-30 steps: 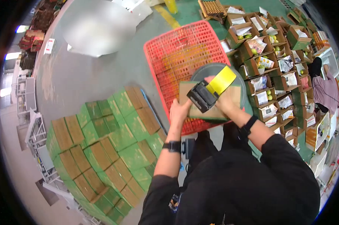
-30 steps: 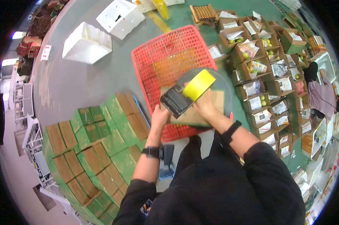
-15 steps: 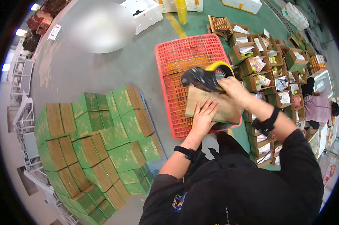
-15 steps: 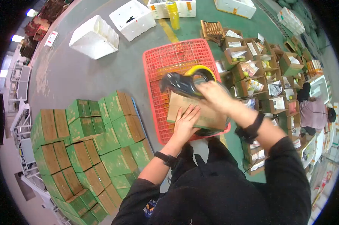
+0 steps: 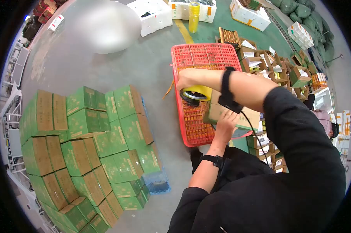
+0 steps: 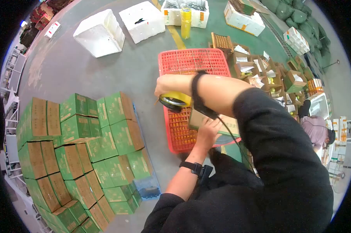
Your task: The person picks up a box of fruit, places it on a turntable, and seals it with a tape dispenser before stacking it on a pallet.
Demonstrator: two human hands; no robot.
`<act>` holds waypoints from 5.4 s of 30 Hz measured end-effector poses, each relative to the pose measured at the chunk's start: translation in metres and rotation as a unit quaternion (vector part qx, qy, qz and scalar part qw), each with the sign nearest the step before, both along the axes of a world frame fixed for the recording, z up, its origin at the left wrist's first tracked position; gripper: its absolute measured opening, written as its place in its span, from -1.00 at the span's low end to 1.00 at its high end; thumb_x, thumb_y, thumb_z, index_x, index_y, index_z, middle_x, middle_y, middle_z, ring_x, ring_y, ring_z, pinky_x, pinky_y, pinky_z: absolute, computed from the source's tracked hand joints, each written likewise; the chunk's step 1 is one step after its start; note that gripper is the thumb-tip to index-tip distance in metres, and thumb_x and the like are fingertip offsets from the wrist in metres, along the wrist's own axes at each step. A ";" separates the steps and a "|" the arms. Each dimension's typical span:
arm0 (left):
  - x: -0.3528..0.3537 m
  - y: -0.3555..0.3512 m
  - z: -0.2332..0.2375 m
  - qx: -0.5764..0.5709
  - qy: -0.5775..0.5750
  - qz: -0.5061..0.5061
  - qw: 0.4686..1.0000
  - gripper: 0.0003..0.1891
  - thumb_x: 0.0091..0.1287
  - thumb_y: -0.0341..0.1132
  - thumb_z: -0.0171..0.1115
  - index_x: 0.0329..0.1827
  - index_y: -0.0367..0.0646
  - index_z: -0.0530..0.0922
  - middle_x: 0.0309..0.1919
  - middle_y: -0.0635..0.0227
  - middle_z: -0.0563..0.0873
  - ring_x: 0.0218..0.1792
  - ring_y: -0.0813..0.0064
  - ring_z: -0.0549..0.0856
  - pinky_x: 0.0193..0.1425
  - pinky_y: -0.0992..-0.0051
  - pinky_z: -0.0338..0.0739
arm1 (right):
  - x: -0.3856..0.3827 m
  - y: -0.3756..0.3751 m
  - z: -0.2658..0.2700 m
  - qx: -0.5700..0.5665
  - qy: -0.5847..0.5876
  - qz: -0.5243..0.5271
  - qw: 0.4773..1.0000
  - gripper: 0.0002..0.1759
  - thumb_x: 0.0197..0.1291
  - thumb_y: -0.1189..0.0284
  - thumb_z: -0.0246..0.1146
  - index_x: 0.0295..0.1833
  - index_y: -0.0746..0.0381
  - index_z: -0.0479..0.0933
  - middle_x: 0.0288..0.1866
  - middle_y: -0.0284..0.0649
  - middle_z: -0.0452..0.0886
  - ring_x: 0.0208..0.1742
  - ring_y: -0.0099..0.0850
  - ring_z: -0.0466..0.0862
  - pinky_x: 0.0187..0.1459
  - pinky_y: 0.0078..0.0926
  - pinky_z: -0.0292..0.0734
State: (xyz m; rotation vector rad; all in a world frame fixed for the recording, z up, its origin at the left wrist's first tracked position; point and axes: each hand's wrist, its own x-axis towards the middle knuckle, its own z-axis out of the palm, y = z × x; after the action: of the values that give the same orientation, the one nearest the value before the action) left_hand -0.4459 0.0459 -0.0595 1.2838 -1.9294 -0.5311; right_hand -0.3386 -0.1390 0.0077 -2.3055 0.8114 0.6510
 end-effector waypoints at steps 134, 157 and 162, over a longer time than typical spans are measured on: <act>0.035 0.050 0.033 0.198 0.133 0.547 0.803 -0.42 0.36 0.04 -0.23 0.22 -0.30 0.24 0.14 0.08 0.40 0.09 0.22 0.44 0.15 0.36 0.32 | -0.444 0.119 -0.039 0.379 -0.350 -0.339 0.787 -0.64 0.02 0.38 0.24 -0.01 0.22 0.53 -0.10 -0.21 0.60 -0.09 -0.53 0.55 -0.03 -0.57 0.41; 0.194 0.417 -0.151 0.210 0.814 0.426 0.334 -0.23 0.01 -0.04 0.30 0.26 -0.19 0.21 0.17 0.32 0.40 0.17 0.33 0.38 0.23 0.26 0.29 | 0.071 0.248 -0.095 -0.038 -0.187 0.159 0.969 -0.62 -0.10 0.16 0.29 -0.13 0.09 0.57 -0.46 -0.09 0.43 -0.40 -0.19 0.53 -0.38 -0.32 0.44; 0.206 0.430 -0.232 0.059 0.815 0.535 0.214 -0.36 0.13 -0.07 0.18 0.24 -0.15 0.23 0.17 0.28 0.40 0.17 0.26 0.38 0.24 0.20 0.27 | 0.091 0.262 -0.112 0.016 -0.137 0.140 0.981 -0.72 -0.09 0.36 0.30 -0.16 0.03 0.59 -0.52 -0.17 0.38 -0.47 -0.23 0.50 -0.48 -0.32 0.41</act>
State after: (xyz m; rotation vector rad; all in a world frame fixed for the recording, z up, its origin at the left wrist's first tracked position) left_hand -0.2401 0.4759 -0.2916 0.7861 0.9148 -0.6459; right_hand -0.2473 0.1233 -0.1045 -2.4327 0.3506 0.4440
